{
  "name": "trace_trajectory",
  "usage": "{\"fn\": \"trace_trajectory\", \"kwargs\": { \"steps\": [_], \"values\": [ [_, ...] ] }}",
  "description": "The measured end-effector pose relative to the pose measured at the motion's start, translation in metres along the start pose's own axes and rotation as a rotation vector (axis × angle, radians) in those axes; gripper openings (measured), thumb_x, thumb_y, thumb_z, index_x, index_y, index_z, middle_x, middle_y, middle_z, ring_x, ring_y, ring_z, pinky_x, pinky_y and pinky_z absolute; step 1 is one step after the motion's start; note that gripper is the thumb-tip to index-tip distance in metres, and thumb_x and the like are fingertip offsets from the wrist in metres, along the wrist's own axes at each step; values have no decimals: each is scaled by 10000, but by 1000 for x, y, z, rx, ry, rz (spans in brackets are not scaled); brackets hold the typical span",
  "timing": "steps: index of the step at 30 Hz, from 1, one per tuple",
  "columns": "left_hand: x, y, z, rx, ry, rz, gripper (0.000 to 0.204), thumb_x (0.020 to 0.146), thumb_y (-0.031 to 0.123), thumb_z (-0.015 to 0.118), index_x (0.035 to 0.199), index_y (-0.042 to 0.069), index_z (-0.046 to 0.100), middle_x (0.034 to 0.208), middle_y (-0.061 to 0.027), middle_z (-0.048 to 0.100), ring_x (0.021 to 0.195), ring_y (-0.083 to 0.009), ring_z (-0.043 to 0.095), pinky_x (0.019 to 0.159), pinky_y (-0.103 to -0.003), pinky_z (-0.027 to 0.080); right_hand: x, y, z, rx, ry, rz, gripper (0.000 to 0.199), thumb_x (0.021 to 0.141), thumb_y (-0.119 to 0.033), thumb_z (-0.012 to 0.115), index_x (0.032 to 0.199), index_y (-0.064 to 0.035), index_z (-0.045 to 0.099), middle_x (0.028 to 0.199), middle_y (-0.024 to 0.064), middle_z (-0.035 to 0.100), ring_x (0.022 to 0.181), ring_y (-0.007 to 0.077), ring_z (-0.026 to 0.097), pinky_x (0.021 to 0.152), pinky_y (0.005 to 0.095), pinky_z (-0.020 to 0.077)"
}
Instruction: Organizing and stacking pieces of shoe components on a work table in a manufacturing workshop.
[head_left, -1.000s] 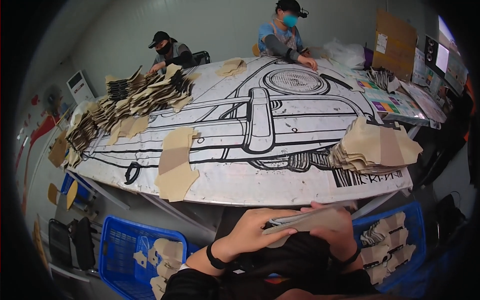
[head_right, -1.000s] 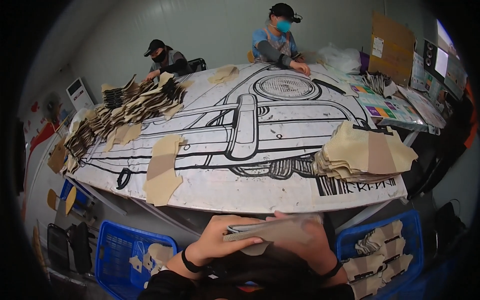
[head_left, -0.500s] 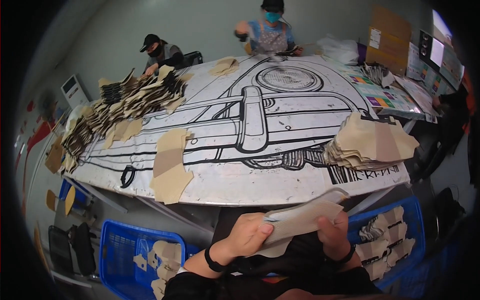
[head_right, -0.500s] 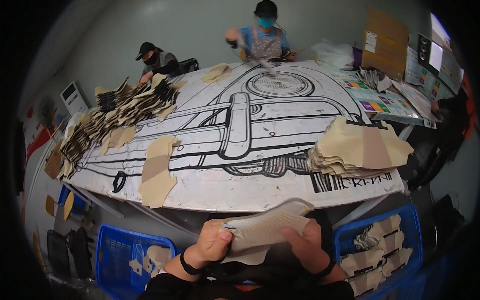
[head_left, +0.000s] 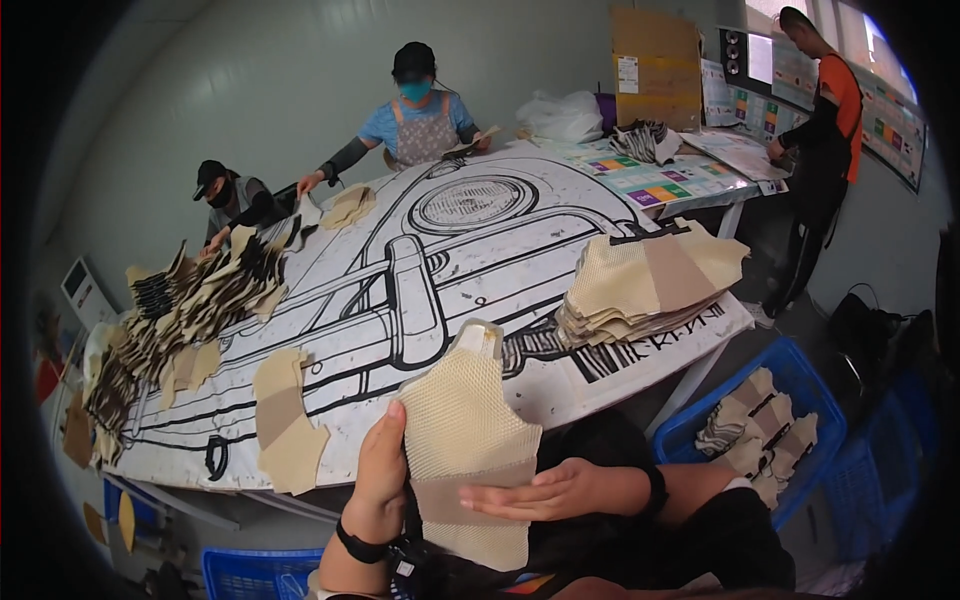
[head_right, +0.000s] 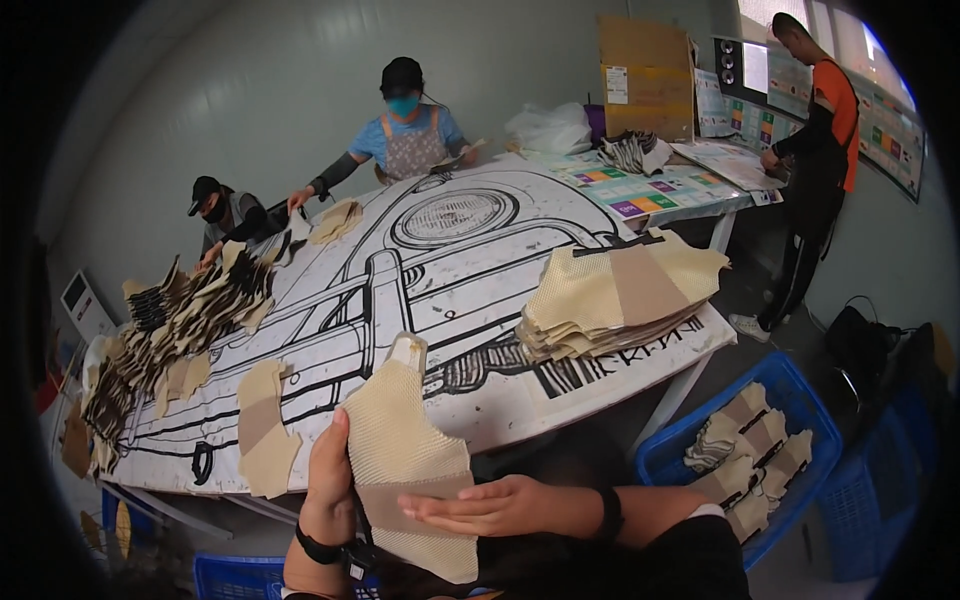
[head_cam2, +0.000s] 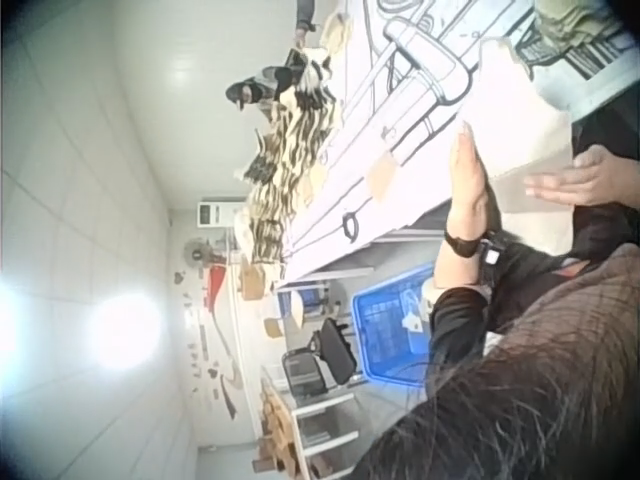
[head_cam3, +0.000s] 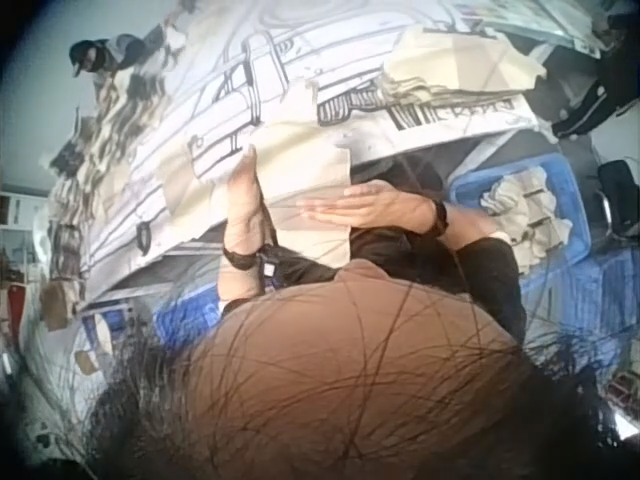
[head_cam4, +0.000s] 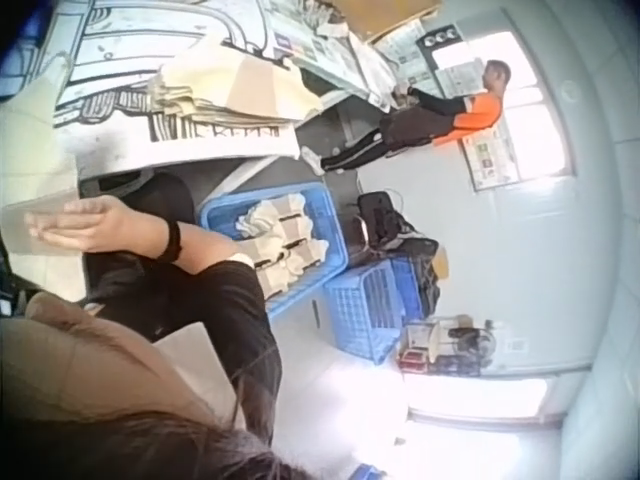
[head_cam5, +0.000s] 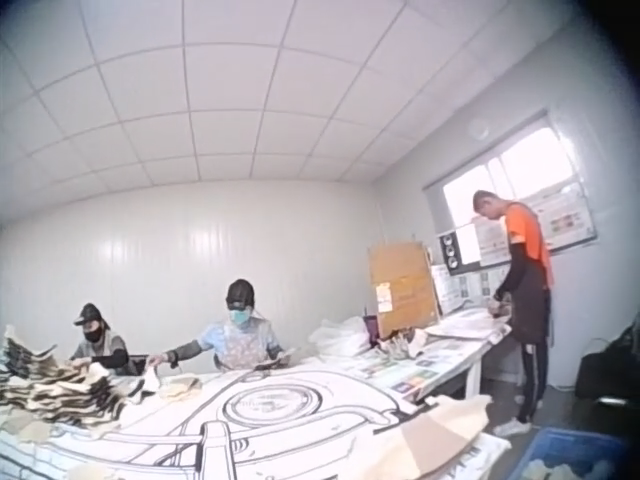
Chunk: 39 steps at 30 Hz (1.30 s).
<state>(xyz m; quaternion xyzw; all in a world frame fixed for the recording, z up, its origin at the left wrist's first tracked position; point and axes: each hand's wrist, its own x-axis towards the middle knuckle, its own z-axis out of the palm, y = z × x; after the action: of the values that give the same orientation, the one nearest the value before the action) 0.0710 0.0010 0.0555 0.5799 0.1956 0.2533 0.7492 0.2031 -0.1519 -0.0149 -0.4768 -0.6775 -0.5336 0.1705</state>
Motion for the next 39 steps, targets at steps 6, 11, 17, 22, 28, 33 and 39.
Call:
{"fn": "trace_trajectory", "kwargs": {
  "steps": [6, 11, 17, 22, 28, 33, 39],
  "values": [
    [21, 2, 5, -189, -37, -50, 643, 908, 511, 245, 1203, -29, 427, 1146, -133, 529, 1038, -198, 513, 876, -315, 404, 14, 33, -10, 150, -85, -69, 360, 849, -159, 409, 1196, -132, 502, 1208, -16, 518, 1151, 91, 443, 1031, 304, 241],
    [42, -7, -24, -289, -262, 136, 737, 865, 605, 143, 1247, 16, 368, 1131, -208, 526, 1010, -265, 541, 892, -341, 406, 5, 107, -27, -372, -187, 231, 282, 801, -162, 490, 1057, -72, 565, 1014, 151, 584, 955, 287, 564, 789, 412, 448],
    [45, -19, -27, -268, -122, 99, 627, 901, 527, 202, 1285, 42, 308, 1017, -227, 577, 885, -286, 600, 838, -358, 453, -48, 204, -46, -418, -216, 635, 484, 761, -95, 506, 1240, -69, 442, 1287, 147, 423, 1200, 306, 380, 1005, 480, 227],
    [45, -25, -16, -212, -160, 52, 628, 906, 516, 201, 1308, 41, 277, 991, -238, 582, 879, -284, 599, 820, -346, 455, -109, 205, -13, -97, -746, 766, 657, 712, -159, 581, 1319, -123, 332, 1356, 121, 332, 1249, 294, 303, 1019, 488, 182],
    [46, -25, -5, -93, -233, 39, 616, 913, 503, 185, 1314, 44, 273, 979, -235, 585, 878, -286, 594, 829, -353, 447, -97, 195, -5, -76, -638, 809, 702, 679, -171, 615, 1320, -146, 331, 1340, 117, 345, 1224, 304, 320, 1010, 491, 196],
    [49, -21, 19, 3, -418, 31, 619, 919, 489, 138, 1325, 34, 248, 1020, -221, 574, 937, -263, 568, 869, -343, 404, -108, 207, 0, -199, -483, 627, 597, 701, -182, 603, 1267, -151, 415, 1295, 128, 389, 1172, 323, 368, 983, 489, 249],
    [59, -30, 40, 115, -549, 13, 614, 915, 496, 178, 1324, 44, 253, 1018, -225, 572, 914, -280, 573, 874, -356, 394, -103, 194, 5, -159, -531, 637, 573, 687, -293, 645, 1222, -179, 476, 1280, 125, 408, 1143, 332, 390, 957, 465, 294]
  ]
}}
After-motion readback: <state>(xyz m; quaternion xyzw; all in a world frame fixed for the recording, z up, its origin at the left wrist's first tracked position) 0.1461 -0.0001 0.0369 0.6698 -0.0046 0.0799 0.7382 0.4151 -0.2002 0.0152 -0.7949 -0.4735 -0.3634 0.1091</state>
